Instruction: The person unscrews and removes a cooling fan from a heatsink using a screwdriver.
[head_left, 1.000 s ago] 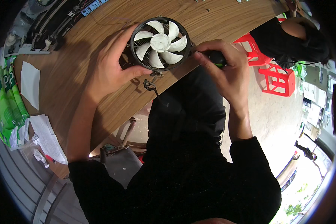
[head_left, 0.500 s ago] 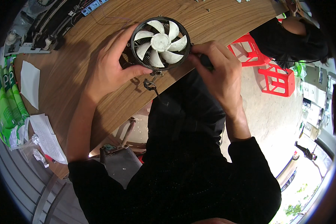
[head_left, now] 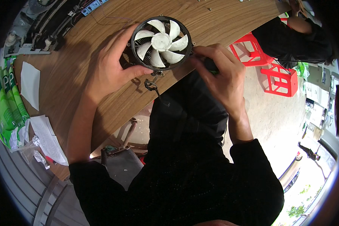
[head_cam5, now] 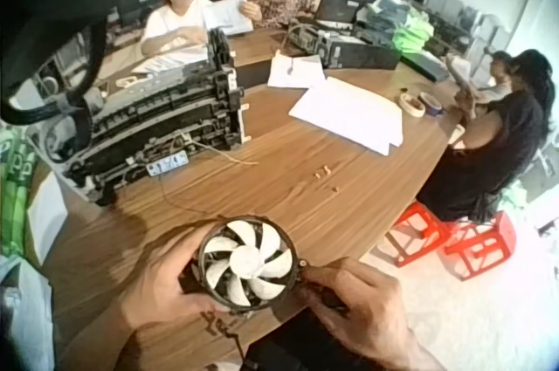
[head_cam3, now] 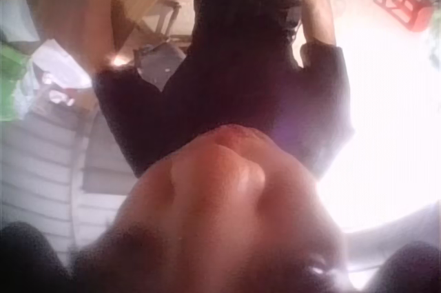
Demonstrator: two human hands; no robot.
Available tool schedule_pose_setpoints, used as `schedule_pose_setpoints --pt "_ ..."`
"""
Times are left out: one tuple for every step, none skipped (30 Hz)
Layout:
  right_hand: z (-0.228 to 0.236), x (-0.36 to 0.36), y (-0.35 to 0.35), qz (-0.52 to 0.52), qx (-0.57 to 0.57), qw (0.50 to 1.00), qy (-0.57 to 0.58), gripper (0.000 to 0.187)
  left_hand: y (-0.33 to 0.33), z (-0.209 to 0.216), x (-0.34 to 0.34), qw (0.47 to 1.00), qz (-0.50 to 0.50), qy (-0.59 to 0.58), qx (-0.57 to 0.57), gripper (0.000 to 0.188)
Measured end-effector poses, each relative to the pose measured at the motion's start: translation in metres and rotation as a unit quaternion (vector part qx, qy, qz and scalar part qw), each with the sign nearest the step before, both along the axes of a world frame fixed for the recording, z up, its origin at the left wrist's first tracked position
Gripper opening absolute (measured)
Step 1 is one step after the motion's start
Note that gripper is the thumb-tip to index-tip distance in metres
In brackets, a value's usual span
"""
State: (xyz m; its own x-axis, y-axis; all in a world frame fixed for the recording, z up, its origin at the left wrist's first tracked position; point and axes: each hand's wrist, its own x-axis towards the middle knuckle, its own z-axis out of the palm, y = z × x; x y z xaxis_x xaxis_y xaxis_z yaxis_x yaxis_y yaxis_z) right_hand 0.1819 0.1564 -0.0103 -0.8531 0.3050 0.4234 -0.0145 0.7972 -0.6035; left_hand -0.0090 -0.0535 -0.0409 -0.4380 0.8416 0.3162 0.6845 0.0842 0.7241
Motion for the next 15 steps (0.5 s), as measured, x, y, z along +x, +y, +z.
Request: schedule_pose_setpoints --pt "-0.001 0.000 0.001 0.006 0.005 1.000 0.001 0.024 0.000 -0.001 0.000 1.000 0.000 0.000 0.000 0.095" --pt "-0.002 0.000 0.002 0.011 0.010 1.000 0.002 0.024 0.000 -0.001 0.000 1.000 -0.002 -0.003 0.004 0.095" --pt "-0.004 0.001 0.003 0.011 0.010 1.000 0.002 0.024 0.000 -0.002 0.000 1.000 -0.003 -0.006 0.008 0.095" --pt "-0.005 0.002 0.003 0.014 0.025 1.000 0.002 0.025 -0.001 -0.003 0.000 1.000 -0.004 -0.006 0.007 0.095" --pt "-0.006 0.003 0.003 0.017 0.042 0.999 0.002 0.025 0.000 -0.003 -0.001 1.000 -0.004 -0.009 0.007 0.094" --pt "-0.007 0.003 0.003 0.016 0.042 0.999 0.001 0.025 0.000 -0.003 -0.001 1.000 -0.003 -0.011 0.007 0.094" --pt "-0.009 0.003 0.002 0.014 0.069 0.997 0.020 0.026 0.001 -0.003 -0.001 1.000 -0.005 -0.012 0.008 0.094" --pt "-0.010 0.003 0.001 0.014 0.096 0.994 0.040 0.027 0.000 -0.002 -0.001 1.000 -0.003 -0.010 0.008 0.094" --pt "-0.011 0.004 0.000 0.013 0.096 0.994 0.040 0.027 0.000 -0.002 -0.001 1.000 -0.001 -0.008 0.008 0.094" --pt "-0.011 0.005 -0.003 0.006 0.112 0.993 0.039 0.027 0.000 -0.002 -0.001 1.000 -0.001 -0.008 0.008 0.094" --pt "-0.012 0.006 -0.004 -0.001 0.129 0.991 0.038 0.028 0.000 -0.002 -0.001 1.000 -0.002 -0.006 0.008 0.094" --pt "-0.013 0.006 -0.005 -0.001 0.128 0.991 0.038 0.028 0.000 -0.002 -0.001 1.000 -0.002 -0.003 0.009 0.094" --pt "-0.015 0.006 -0.005 0.001 0.117 0.992 0.047 0.028 0.000 -0.002 -0.001 1.000 -0.002 -0.004 0.009 0.094" --pt "-0.016 0.005 -0.005 0.002 0.107 0.993 0.055 0.029 0.000 -0.003 -0.002 1.000 -0.004 -0.004 0.010 0.093" --pt "-0.016 0.004 -0.006 0.000 0.107 0.993 0.055 0.029 0.001 -0.003 -0.002 1.000 -0.005 -0.004 0.012 0.093"
